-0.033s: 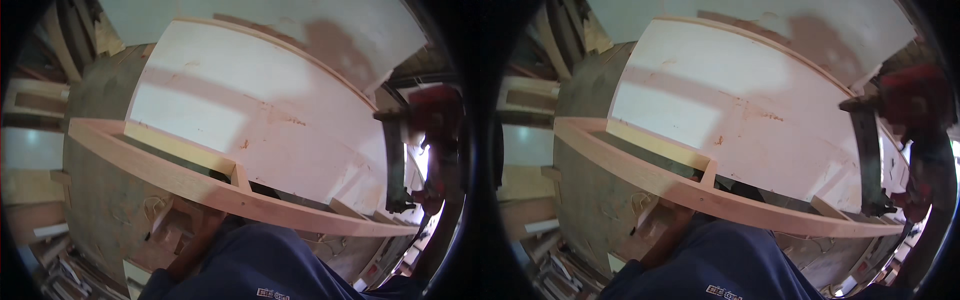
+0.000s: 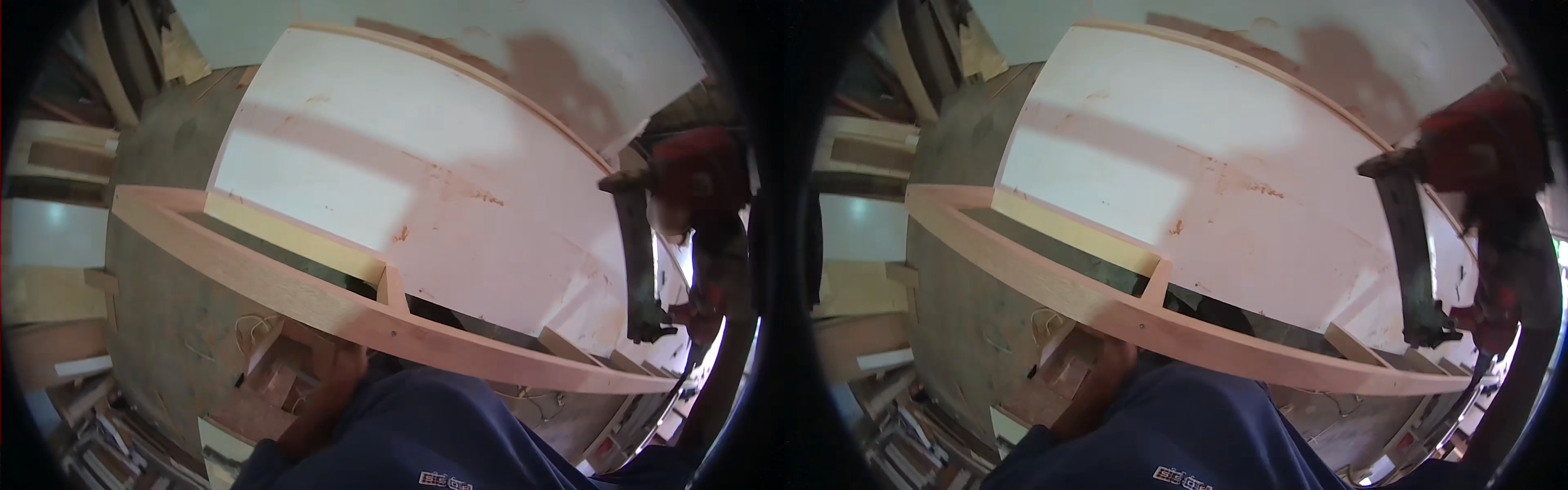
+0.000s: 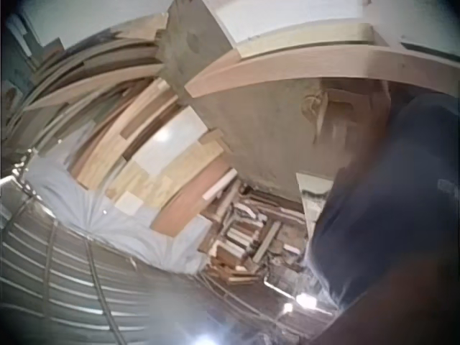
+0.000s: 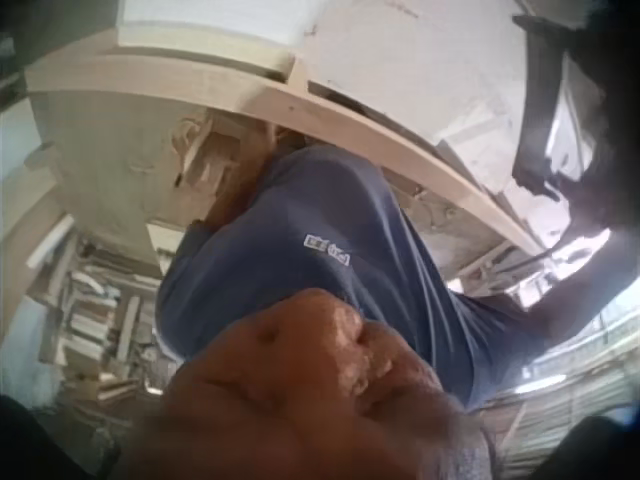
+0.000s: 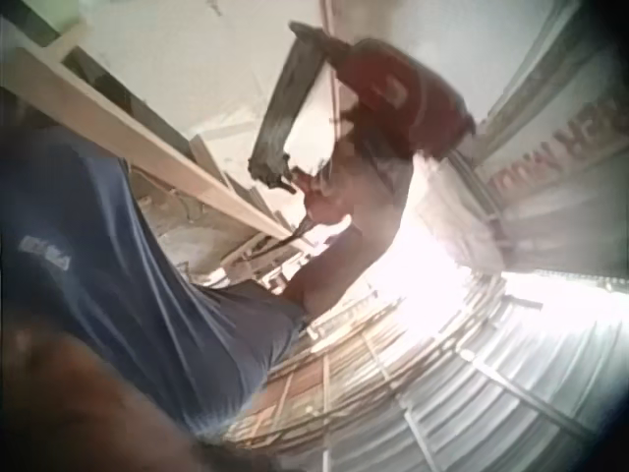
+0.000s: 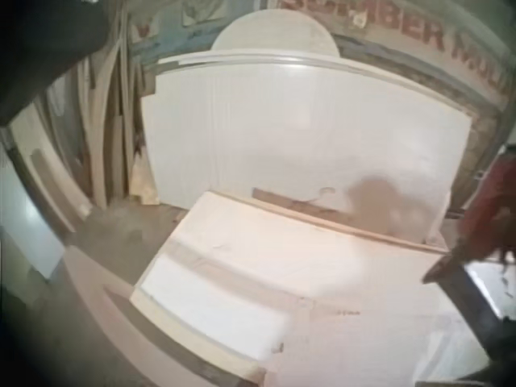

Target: The person aligns wooden frame pieces onto a cabinet structure and fastens them using a nail gun.

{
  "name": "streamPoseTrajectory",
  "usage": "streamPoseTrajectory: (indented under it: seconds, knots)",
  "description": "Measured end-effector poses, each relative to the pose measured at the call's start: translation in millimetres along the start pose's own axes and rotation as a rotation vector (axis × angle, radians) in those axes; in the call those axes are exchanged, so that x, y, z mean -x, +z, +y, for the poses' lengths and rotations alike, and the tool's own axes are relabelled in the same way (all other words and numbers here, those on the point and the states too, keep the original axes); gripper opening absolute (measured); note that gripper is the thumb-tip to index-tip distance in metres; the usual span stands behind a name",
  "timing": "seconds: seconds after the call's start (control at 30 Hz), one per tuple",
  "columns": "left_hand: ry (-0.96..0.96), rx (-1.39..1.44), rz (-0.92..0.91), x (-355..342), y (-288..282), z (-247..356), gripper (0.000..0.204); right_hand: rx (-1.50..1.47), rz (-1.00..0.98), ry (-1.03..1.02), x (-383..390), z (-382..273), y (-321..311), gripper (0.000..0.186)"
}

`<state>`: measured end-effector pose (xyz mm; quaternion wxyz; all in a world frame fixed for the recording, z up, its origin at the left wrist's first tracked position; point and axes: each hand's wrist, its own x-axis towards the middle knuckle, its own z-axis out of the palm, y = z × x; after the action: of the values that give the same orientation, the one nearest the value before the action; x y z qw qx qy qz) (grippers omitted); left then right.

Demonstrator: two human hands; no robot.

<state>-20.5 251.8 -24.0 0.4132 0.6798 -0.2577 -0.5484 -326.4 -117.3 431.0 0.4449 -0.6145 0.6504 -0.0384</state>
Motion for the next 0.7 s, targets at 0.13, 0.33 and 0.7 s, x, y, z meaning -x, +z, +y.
streamPoseTrajectory:
  seconds: [0.13,0.33,0.7]
  knots:
    - [-0.259,1.083,-0.303,-15,58,64,0.082,0.014,-0.167,0.002,-69,-2,30,0.039]
    - [-0.496,1.906,-0.508,-43,42,77,0.08,-0.048,-0.597,-0.127,-186,68,148,0.031]
    - [-1.008,1.348,-0.11,-64,36,124,0.049,-0.185,-0.977,0.316,-219,157,287,0.02]
